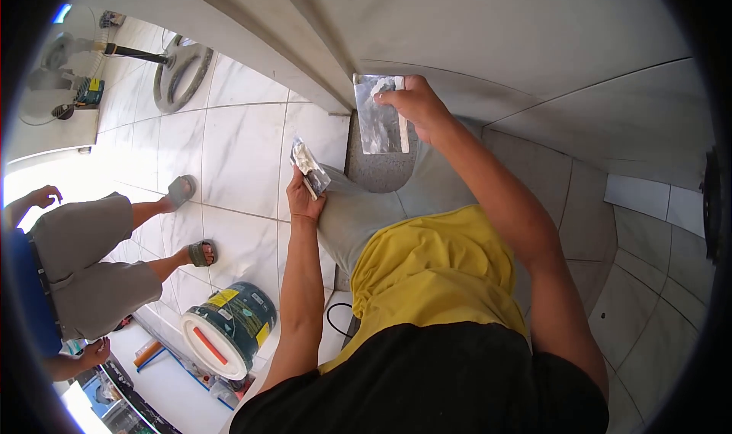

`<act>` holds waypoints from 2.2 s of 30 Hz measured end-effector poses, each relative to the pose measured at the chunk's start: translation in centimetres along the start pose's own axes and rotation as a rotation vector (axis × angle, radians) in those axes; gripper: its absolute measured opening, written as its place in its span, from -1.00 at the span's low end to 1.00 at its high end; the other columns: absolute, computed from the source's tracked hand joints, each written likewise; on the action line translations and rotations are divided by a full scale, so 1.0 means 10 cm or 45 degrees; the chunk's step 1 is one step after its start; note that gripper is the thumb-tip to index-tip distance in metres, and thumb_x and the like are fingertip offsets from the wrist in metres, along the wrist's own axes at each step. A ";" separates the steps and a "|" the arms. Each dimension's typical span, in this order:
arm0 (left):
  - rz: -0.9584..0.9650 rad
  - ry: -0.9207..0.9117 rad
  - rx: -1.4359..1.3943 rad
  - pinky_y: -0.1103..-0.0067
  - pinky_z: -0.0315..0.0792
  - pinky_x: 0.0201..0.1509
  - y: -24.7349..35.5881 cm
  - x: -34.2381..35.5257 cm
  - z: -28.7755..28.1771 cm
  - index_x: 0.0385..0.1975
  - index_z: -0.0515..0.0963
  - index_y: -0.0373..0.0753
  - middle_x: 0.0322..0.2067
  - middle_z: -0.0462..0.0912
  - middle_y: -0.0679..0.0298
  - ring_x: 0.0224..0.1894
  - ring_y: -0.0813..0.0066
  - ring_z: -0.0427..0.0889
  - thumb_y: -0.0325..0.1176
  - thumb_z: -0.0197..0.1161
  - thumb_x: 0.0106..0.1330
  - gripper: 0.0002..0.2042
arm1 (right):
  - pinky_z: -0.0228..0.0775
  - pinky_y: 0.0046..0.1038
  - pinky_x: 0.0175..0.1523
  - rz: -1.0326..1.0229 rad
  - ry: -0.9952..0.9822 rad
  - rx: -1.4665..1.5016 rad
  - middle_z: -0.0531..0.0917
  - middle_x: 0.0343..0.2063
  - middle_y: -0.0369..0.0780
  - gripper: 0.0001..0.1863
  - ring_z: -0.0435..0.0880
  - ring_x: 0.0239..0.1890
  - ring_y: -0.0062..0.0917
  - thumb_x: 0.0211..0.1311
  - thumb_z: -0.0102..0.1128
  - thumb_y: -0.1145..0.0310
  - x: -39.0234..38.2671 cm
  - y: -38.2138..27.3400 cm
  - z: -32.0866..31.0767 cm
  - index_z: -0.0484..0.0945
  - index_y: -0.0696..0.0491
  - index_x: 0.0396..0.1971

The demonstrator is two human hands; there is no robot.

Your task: Applying and smoothing putty or plaster into wall corners and joints using putty knives.

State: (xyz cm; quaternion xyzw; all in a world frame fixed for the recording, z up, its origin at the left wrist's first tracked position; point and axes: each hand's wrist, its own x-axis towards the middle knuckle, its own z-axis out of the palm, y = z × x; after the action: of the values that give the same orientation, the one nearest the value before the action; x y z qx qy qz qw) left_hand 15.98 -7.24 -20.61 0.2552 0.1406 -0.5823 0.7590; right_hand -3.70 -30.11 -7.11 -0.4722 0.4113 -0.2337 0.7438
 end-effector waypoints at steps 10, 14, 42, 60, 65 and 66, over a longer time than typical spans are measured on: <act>-0.039 0.009 0.103 0.52 0.58 -0.19 0.04 0.03 0.04 -0.13 0.49 -0.18 -0.27 0.63 0.30 -0.26 0.45 0.64 -0.21 -0.06 0.42 -0.75 | 0.39 -0.46 -0.38 -0.104 0.027 -0.049 0.63 -0.49 -0.18 -0.78 0.58 -0.49 -0.53 -0.11 0.14 0.53 0.12 -0.09 0.18 0.56 0.28 -0.38; -0.057 0.004 0.113 0.56 0.59 -0.24 0.02 0.03 0.06 -0.16 0.50 -0.18 -0.29 0.64 0.31 -0.30 0.46 0.65 -0.21 -0.05 0.41 -0.76 | 0.40 -0.46 -0.40 -0.122 -0.003 -0.078 0.61 -0.52 -0.19 -0.80 0.58 -0.52 -0.54 -0.11 0.14 0.53 0.21 -0.04 0.15 0.55 0.28 -0.41; -0.079 -0.029 0.035 0.53 0.61 -0.28 0.06 0.06 0.04 -0.15 0.50 -0.21 -0.28 0.65 0.28 -0.31 0.46 0.67 -0.23 -0.02 0.40 -0.76 | 0.51 -0.39 -0.42 0.160 0.085 -0.088 0.60 -0.48 -0.11 -0.77 0.65 -0.48 -0.42 -0.08 0.15 0.55 0.19 -0.01 0.15 0.50 0.34 -0.37; -0.090 -0.035 0.044 0.55 0.60 -0.31 0.07 0.07 0.02 -0.15 0.50 -0.20 -0.32 0.65 0.30 -0.35 0.47 0.66 -0.23 -0.01 0.39 -0.77 | 0.49 -0.39 -0.15 0.147 0.043 -0.081 0.59 -0.37 -0.23 -0.71 0.60 -0.29 -0.48 -0.07 0.25 0.39 0.03 -0.57 0.31 0.53 0.15 -0.29; -0.080 -0.014 0.029 0.54 0.60 -0.32 0.07 0.06 0.03 -0.15 0.50 -0.20 -0.32 0.65 0.29 -0.36 0.47 0.66 -0.24 -0.01 0.39 -0.77 | 0.48 -0.38 -0.14 0.089 -0.019 -0.062 0.58 -0.36 -0.24 -0.71 0.59 -0.28 -0.50 -0.07 0.26 0.37 -0.05 -0.75 0.37 0.53 0.14 -0.29; -0.076 0.001 0.020 0.54 0.60 -0.33 0.06 0.07 0.04 -0.15 0.50 -0.20 -0.32 0.65 0.29 -0.36 0.46 0.66 -0.24 -0.01 0.39 -0.77 | 0.48 -0.38 -0.14 0.063 -0.036 -0.058 0.58 -0.36 -0.24 -0.71 0.59 -0.29 -0.50 -0.06 0.26 0.36 -0.08 -0.80 0.38 0.52 0.14 -0.29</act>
State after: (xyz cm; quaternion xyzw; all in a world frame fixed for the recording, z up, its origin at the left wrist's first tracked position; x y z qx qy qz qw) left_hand 16.68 -7.89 -20.47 0.2573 0.1440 -0.6056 0.7392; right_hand -0.67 -31.19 1.19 -0.4821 0.4174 -0.1992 0.7441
